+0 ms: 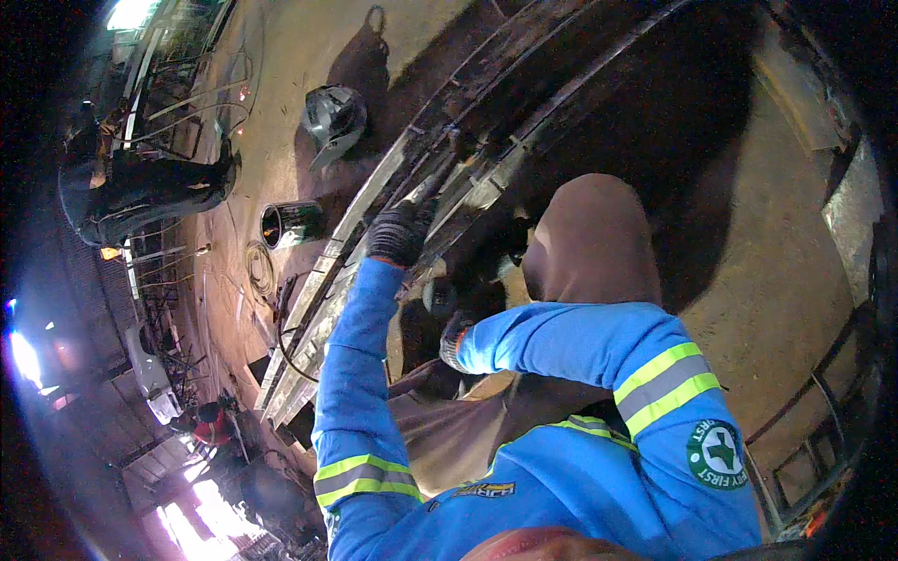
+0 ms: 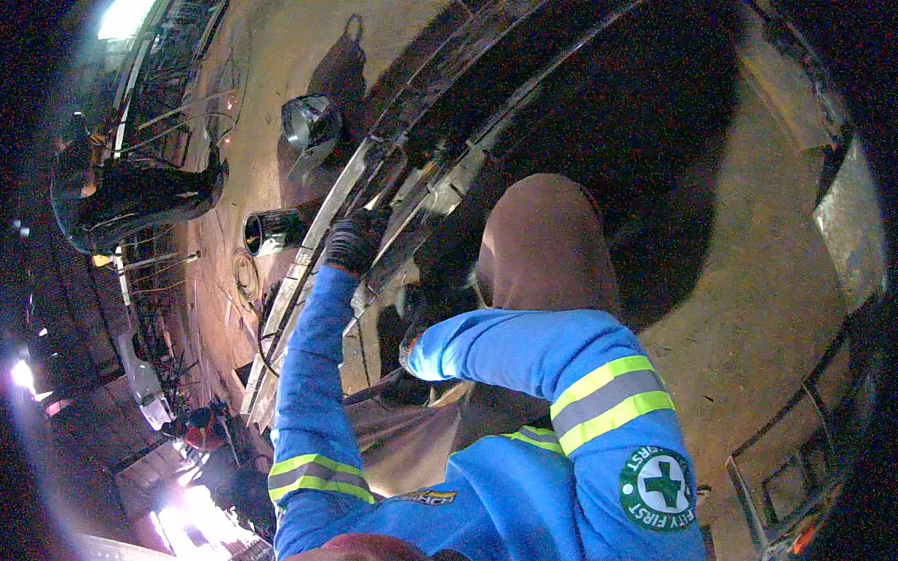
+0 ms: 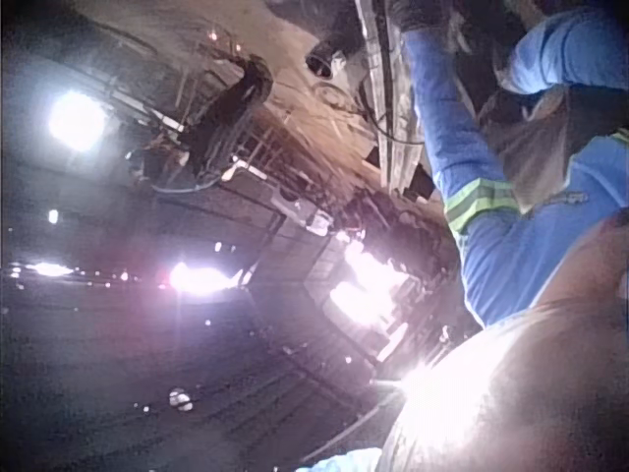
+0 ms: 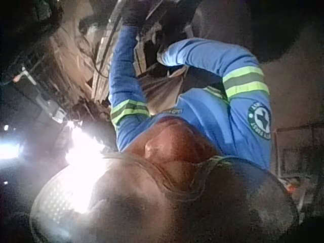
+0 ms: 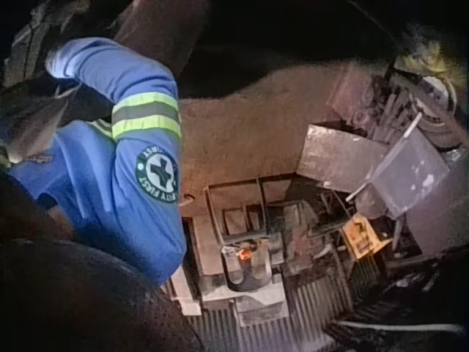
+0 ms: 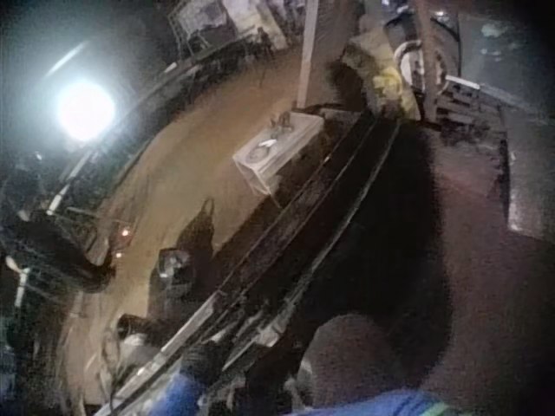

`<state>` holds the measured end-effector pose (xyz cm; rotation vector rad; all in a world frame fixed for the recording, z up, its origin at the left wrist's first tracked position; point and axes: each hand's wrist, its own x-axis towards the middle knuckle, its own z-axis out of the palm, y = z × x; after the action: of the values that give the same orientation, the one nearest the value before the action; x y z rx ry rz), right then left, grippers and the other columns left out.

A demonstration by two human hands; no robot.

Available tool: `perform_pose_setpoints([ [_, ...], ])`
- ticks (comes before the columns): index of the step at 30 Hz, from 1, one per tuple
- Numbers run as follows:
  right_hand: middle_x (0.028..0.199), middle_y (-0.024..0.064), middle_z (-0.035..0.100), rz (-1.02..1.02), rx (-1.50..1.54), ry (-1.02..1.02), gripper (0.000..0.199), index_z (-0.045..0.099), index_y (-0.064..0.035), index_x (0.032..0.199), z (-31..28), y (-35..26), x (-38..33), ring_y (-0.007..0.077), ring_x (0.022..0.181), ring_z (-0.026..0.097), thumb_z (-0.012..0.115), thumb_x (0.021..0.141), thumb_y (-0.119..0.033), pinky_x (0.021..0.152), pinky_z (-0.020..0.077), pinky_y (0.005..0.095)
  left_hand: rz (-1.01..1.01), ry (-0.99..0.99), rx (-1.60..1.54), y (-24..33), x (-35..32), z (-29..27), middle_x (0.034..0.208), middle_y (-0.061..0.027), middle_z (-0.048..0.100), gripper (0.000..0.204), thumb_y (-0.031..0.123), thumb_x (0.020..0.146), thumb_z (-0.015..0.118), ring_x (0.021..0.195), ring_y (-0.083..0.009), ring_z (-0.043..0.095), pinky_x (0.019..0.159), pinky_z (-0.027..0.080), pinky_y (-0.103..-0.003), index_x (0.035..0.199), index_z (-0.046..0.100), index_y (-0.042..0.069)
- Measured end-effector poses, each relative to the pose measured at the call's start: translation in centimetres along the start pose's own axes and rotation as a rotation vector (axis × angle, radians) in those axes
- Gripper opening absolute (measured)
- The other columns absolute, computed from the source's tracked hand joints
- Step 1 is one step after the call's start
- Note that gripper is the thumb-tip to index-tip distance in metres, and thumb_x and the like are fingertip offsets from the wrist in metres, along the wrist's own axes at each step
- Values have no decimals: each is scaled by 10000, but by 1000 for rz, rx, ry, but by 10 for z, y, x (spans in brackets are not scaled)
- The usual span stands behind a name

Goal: The person sits on the floor and uses a hammer to repeatedly strike a long, curved metal beam. The person holds the beam steady with one hand while striking it with the other, likely to remove debris or rust.

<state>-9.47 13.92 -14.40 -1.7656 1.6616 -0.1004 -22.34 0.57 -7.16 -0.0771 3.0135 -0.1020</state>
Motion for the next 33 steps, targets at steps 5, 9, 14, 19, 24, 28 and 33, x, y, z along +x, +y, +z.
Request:
perform_pose_setpoints([
  [5, 1121, 70, 647, -1, 16, 4, 286, 678, -150, 1080, 6, 2, 1, 288, 1015, 611, 561, 830, -223, 785, 493, 499, -215, 129, -432, 31, -3, -40, 712, -251, 591, 372, 387, 898, 548, 668, -421, 588, 589, 445, -485, 862, 617, 24],
  [9, 1124, 69, 646, -6, -11, 4, 287, 679, -151, 1081, -1, -4, -4, 288, 1018, 610, 562, 830, -223, 785, 493, 500, -85, 128, -124, 12, -3, -2, 721, -247, 605, 370, 387, 901, 542, 696, -352, 631, 577, 483, -422, 932, 625, 27],
  [14, 1128, 67, 646, 10, -3, 7, 288, 679, -152, 1083, 5, 12, 3, 288, 1023, 609, 562, 830, -223, 786, 492, 502, -130, 83, -321, 26, 13, -28, 812, -235, 636, 343, 353, 883, 582, 738, -385, 618, 647, 485, -439, 954, 629, 21],
  [19, 1132, 65, 645, -12, -26, -10, 289, 679, -153, 1084, 5, -2, 1, 288, 1028, 609, 562, 830, -224, 787, 492, 503, -60, 274, -484, 11, -7, 4, 850, -248, 638, 351, 335, 886, 581, 770, -339, 638, 669, 484, -423, 986, 628, 2],
  [24, 1135, 64, 645, -20, -42, -36, 290, 680, -155, 1085, 14, 0, 8, 289, 1032, 608, 562, 830, -224, 788, 491, 504, -52, -143, -139, -2, -50, 3, 772, -195, 641, 443, 479, 834, 557, 711, -389, 624, 621, 492, -481, 958, 640, 62],
  [28, 1138, 63, 644, -15, -80, -51, 291, 680, -156, 1087, 19, 4, 8, 289, 1036, 607, 562, 830, -224, 789, 491, 505, -78, -175, -173, 21, -76, -16, 741, -186, 634, 436, 495, 806, 580, 700, -372, 628, 609, 494, -466, 900, 640, 73],
  [33, 1142, 61, 644, -36, -128, -74, 292, 680, -157, 1088, 17, -8, 8, 289, 1041, 606, 562, 830, -225, 789, 490, 507, -482, -220, 13, -46, -78, 2, 761, -172, 650, 401, 492, 814, 552, 675, -343, 632, 588, 492, -454, 831, 685, 114],
])
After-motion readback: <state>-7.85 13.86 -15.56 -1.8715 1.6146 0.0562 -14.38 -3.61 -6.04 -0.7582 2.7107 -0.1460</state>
